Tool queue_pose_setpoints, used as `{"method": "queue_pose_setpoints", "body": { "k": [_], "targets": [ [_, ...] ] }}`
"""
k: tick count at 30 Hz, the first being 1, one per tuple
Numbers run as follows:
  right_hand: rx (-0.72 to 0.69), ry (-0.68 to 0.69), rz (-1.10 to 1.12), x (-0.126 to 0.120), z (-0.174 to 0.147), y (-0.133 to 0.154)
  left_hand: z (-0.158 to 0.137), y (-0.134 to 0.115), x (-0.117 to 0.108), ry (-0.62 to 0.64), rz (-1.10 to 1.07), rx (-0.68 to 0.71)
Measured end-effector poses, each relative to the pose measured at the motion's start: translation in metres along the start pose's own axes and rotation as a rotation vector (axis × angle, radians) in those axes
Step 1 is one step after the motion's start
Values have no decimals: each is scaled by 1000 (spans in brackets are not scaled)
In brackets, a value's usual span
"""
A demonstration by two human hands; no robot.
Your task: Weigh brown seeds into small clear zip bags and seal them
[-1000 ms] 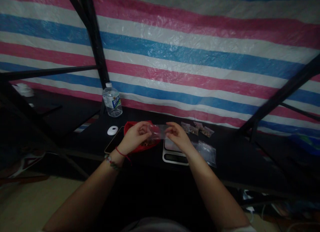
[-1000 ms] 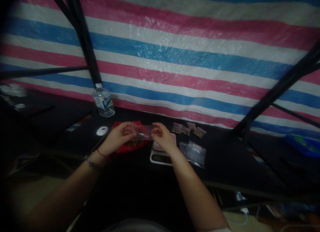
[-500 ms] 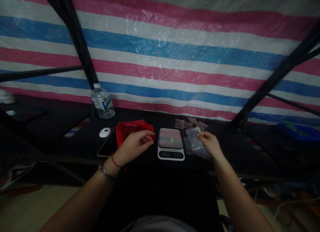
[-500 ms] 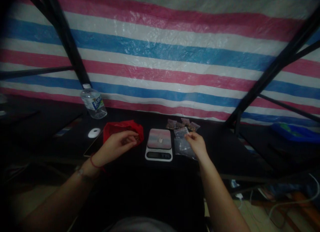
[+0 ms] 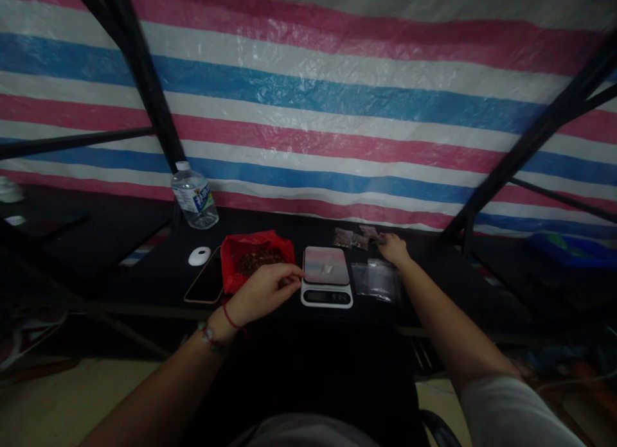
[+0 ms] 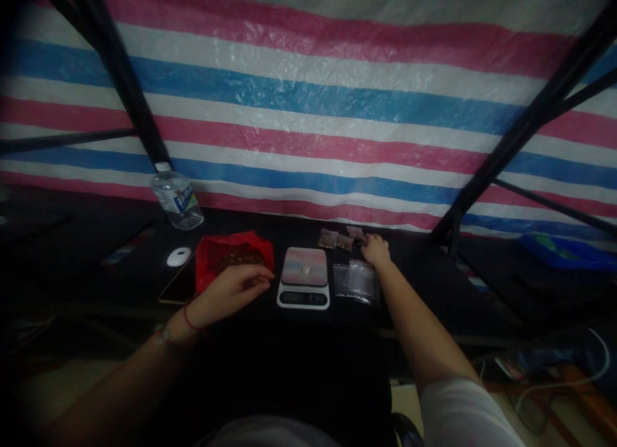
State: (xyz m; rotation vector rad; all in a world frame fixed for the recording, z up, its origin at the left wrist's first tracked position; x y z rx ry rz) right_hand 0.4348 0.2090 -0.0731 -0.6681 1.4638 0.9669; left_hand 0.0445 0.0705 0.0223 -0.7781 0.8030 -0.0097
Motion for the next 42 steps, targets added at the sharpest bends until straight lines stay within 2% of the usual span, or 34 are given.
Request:
{"method": "queue_pose_setpoints", "body": {
  "k": [3, 6, 11, 13, 14, 16, 18, 20, 22, 25, 29, 33, 37, 39, 42],
  "targets": [
    [-18, 74, -32, 9, 13, 1, 0, 6, 9, 41, 10, -11],
    [-8, 76, -53, 9, 15, -7, 0, 14, 15, 69, 12, -23],
    [-13, 50, -6, -10, 15, -17, -1, 24, 15, 71, 4, -46],
    [15, 0, 163, -29, 10, -14, -1, 25, 13, 55, -9, -50],
    [40, -16, 331, -39, 5, -11, -1, 26, 12, 42, -17, -54],
    [86, 34, 831, -54, -15, 1, -1, 28, 10, 8, -40, -72],
    [68, 219, 1289, -59, -47, 29, -2, 29, 10, -35, -77, -96],
    [0, 441, 1517, -62, -88, 66, -3, 31, 12, -70, -123, -121],
    [-56, 604, 1566, -62, -132, 98, -4, 32, 16, -95, -197, -141],
    [-109, 767, 1583, -58, -186, 131, -6, 34, 21, -130, -390, -172],
    [-101, 859, 1583, -50, -221, 149, -7, 32, 24, -133, -602, -180],
    [-107, 881, 1549, -41, -231, 149, -7, 27, 22, -117, -742, -171],
    [-107, 880, 1427, -20, -232, 140, -8, 26, 26, -70, -781, -187],
    [-163, 736, 1342, -19, -230, 132, -9, 27, 31, -41, -778, -217],
    [-287, 383, 1203, -40, -232, 121, -10, 29, 38, -51, -782, -261]
  ]
}}
Point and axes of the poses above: each hand's wrist, its own z-axis towards the middle knuckle, its own x-axis out of the palm, y = z × x, the point moved 8 cm from there along z, towards the middle knuckle, and after that the axes turned 15 degrees about x, right-handed, at the moved point
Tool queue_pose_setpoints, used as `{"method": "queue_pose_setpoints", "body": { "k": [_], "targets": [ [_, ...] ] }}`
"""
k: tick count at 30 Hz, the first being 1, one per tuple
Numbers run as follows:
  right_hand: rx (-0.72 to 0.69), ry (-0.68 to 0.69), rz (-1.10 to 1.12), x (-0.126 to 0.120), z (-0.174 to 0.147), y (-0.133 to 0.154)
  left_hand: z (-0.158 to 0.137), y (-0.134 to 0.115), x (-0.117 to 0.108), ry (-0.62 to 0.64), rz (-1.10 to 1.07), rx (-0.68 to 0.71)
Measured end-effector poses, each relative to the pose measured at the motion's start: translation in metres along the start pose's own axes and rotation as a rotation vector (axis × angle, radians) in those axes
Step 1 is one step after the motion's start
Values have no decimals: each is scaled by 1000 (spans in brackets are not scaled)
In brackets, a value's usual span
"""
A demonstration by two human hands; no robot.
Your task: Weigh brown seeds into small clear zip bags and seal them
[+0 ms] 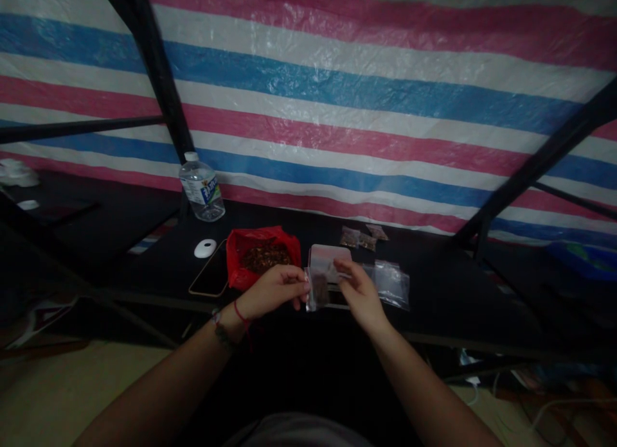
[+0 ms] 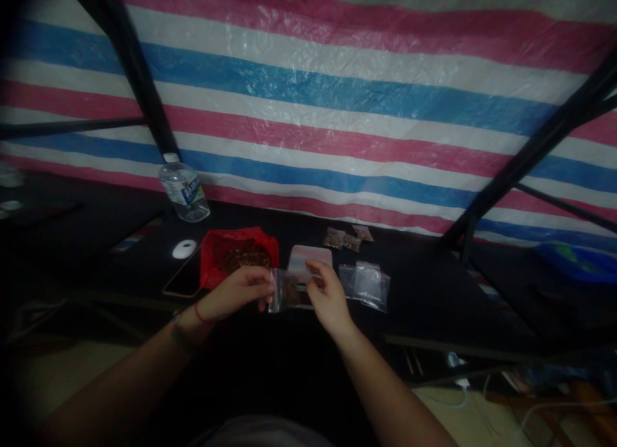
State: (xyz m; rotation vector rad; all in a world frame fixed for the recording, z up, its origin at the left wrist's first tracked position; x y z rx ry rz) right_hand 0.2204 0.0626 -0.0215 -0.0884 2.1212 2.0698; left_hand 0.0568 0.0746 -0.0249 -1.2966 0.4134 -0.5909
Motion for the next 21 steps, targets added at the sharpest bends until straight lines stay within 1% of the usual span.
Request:
{"method": "queue_pose_setpoints", "body": {
  "k": [1, 2, 5, 7, 11, 17, 19, 21],
  "targets": [
    [-47, -16, -82, 0, -5, 7, 0, 2, 1, -9, 6, -13],
    [-64, 12, -164, 5, -11, 11, 0, 4, 3, -14, 19, -28],
    [-20, 216, -365, 29, -26, 13, -2, 6, 10, 3, 69, -49],
    [21, 289, -427, 39, -32, 8, -2, 5, 17, 41, 107, -40],
    [59, 380, -435, 44, -34, -1, -4, 8, 27, 108, 131, -53],
    [-26, 533, -420, 41, -33, 8, -5, 9, 28, 120, 80, -67],
    [-7, 553, -401, 41, -32, 6, -6, 9, 28, 115, 89, -79],
    [2, 539, -425, 42, -30, 2, -7, 10, 28, 106, 120, -95]
  ]
}}
Point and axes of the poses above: each hand's wrist, its own z-axis towards the middle knuckle, its own x-axis out of the palm, y = z × x, the point moved 8 cm from there along z, towards the middle knuckle, and after that the axes turned 15 degrees about x, right-handed, at the moved point
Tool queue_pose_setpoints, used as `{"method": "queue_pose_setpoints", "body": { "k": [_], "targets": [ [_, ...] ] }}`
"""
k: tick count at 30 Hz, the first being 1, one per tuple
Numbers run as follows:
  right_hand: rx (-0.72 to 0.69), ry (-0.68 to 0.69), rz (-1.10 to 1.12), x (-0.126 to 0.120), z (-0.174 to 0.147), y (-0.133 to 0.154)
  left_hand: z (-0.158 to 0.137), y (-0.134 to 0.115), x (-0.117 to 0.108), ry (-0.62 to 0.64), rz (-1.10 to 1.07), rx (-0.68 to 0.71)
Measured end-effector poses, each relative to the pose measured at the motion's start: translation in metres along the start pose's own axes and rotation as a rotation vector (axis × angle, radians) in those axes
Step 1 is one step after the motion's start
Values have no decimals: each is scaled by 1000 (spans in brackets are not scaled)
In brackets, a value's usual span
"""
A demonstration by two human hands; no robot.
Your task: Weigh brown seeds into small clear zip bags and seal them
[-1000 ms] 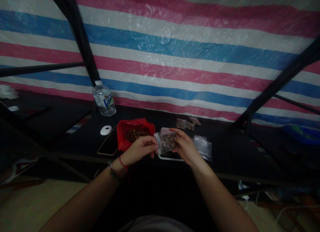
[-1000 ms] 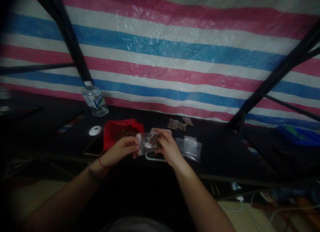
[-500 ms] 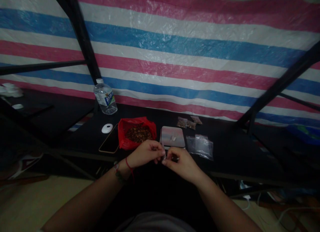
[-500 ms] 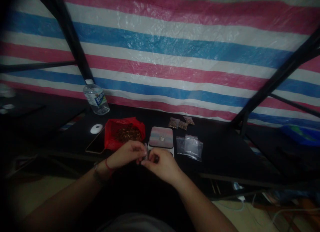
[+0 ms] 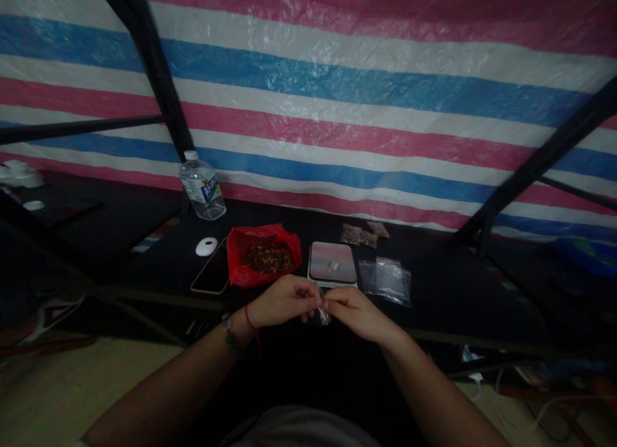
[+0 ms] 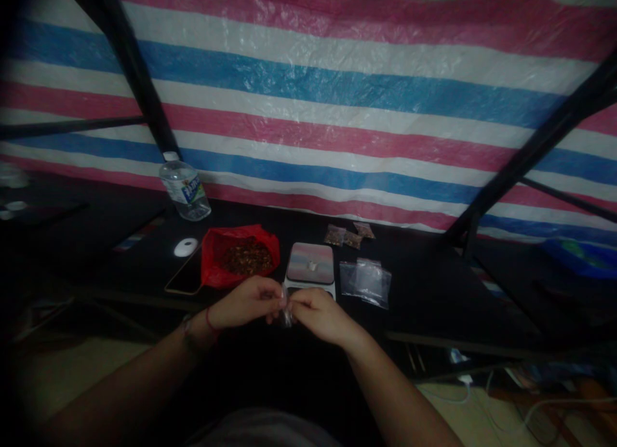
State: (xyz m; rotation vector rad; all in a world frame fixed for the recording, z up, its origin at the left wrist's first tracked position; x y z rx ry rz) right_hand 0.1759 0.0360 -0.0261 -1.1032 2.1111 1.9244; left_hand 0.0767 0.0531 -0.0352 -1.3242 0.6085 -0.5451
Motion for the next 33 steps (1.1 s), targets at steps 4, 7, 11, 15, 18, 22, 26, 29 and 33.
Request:
{"method": "queue_pose_setpoints", "body": {
  "k": [4, 7, 11, 15, 18, 22, 26, 29, 33],
  "targets": [
    [30, -160, -242, 2, 4, -2, 0, 6, -2, -36, 169, -38],
    [85, -354, -424, -8, 3, -1, -1, 11, -8, -73, 288, -85],
    [144, -478, -484, -22, -2, 0, -3, 14, -17, -116, 343, -155],
    [-36, -488, -456, -18, -8, 15, -3, 15, -15, -101, 335, -163],
    [-144, -411, -443, -6, -12, 22, -3, 16, -11, -68, 344, -140],
    [-90, -306, -506, 4, -10, 19, -3, 10, -4, 11, 390, -68],
    [-38, -210, -474, 6, -7, 14, -3, -17, -8, 24, 473, 153],
    [-73, -189, -395, 1, -10, 18, -6, -40, -21, -34, 526, 340],
    [-84, -171, -276, -10, -14, 23, -9, -26, -18, 220, 426, 217]
  ]
}}
Point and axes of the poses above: each hand's wrist, its own z-axis towards the middle knuckle, its own x-axis out of the palm, y = z × x, the point moved 8 cm from there along z, towards the middle knuckle, and after that the axes turned 15 degrees about x, right-handed, at the moved point
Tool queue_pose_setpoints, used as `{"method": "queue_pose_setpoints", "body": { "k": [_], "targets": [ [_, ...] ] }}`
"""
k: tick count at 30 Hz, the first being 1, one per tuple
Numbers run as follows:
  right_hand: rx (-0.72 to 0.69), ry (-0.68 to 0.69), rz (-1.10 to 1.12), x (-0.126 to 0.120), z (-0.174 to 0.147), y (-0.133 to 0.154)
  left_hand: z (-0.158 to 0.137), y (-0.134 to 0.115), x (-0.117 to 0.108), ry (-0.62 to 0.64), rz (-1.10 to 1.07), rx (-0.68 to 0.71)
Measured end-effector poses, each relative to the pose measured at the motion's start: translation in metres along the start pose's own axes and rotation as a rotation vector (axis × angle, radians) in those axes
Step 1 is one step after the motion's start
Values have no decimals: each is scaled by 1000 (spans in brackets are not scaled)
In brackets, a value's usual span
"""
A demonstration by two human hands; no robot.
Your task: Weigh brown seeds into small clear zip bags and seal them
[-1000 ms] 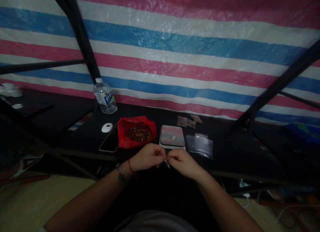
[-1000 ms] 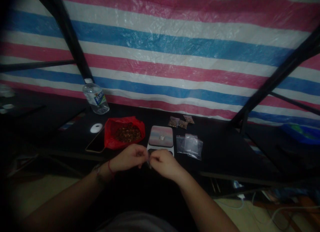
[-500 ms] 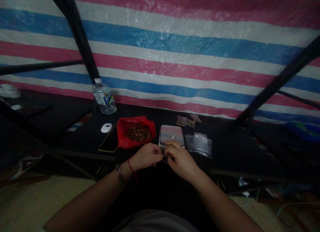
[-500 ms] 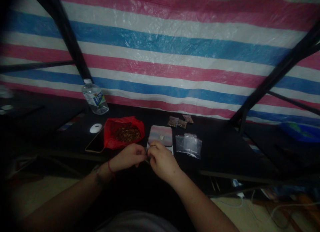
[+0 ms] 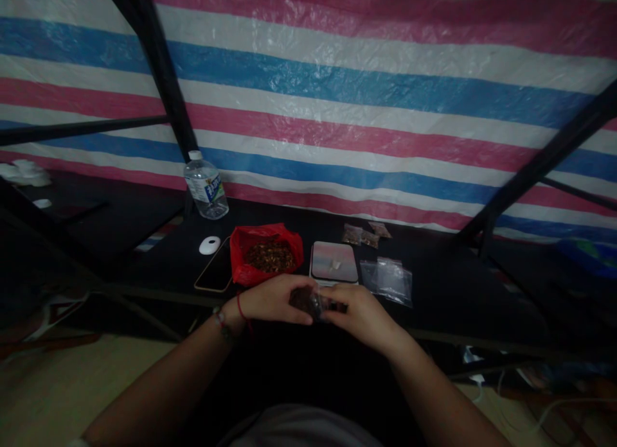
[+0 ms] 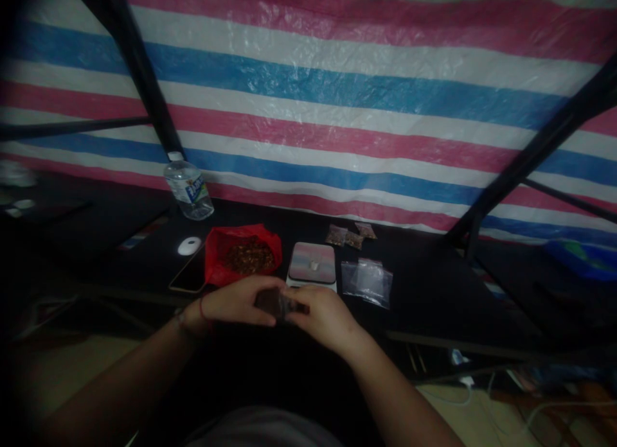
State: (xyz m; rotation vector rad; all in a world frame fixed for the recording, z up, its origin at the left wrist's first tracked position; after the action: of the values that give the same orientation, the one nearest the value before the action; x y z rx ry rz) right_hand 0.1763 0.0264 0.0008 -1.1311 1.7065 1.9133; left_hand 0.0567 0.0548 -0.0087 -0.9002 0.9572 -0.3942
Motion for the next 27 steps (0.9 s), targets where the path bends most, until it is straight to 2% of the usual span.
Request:
{"method": "queue_pose_setpoints", "body": {
  "k": [1, 3, 6, 9, 12, 14, 16, 18, 20, 23, 27],
  "targets": [
    [-4, 2, 31, -3, -1, 1, -2, 5, 2, 44, -30, -46],
    [-24, 4, 80, -8, -2, 2, -6, 13, 1, 55, -62, -106],
    [-44, -45, 121, -15, -2, 0, -7, 17, -8, -44, -122, -118],
    [-39, -149, 160, -22, -1, -6, -10, 17, -24, -200, -193, -111],
    [24, -228, 250, -26, 0, -17, -26, 21, -59, -415, -159, -152],
    [58, -236, 306, -26, 1, -22, -45, 24, -92, -577, -18, -191],
    [59, -221, 321, -25, 2, -24, -65, 26, -122, -669, 188, -241],
    [52, -200, 301, -22, 2, -23, -83, 30, -143, -680, 413, -330],
    [42, -184, 274, -19, 3, -22, -89, 31, -153, -612, 616, -360],
    [19, -171, 236, -17, 3, -19, -85, 27, -152, -517, 825, -318],
    [11, -153, 225, -17, 4, -17, -73, 26, -148, -504, 904, -326]
  ]
}}
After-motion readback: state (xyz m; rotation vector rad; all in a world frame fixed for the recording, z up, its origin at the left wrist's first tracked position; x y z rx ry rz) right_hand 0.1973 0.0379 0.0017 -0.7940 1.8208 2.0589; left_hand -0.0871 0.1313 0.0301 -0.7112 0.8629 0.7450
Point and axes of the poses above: each hand's wrist, its own z-axis towards the middle knuckle, its own x-axis out of the palm, y = z × x, the point moved 8 cm from there along z, towards the middle knuckle, and after that the axes turned 15 degrees about x, right-handed, at the moved point
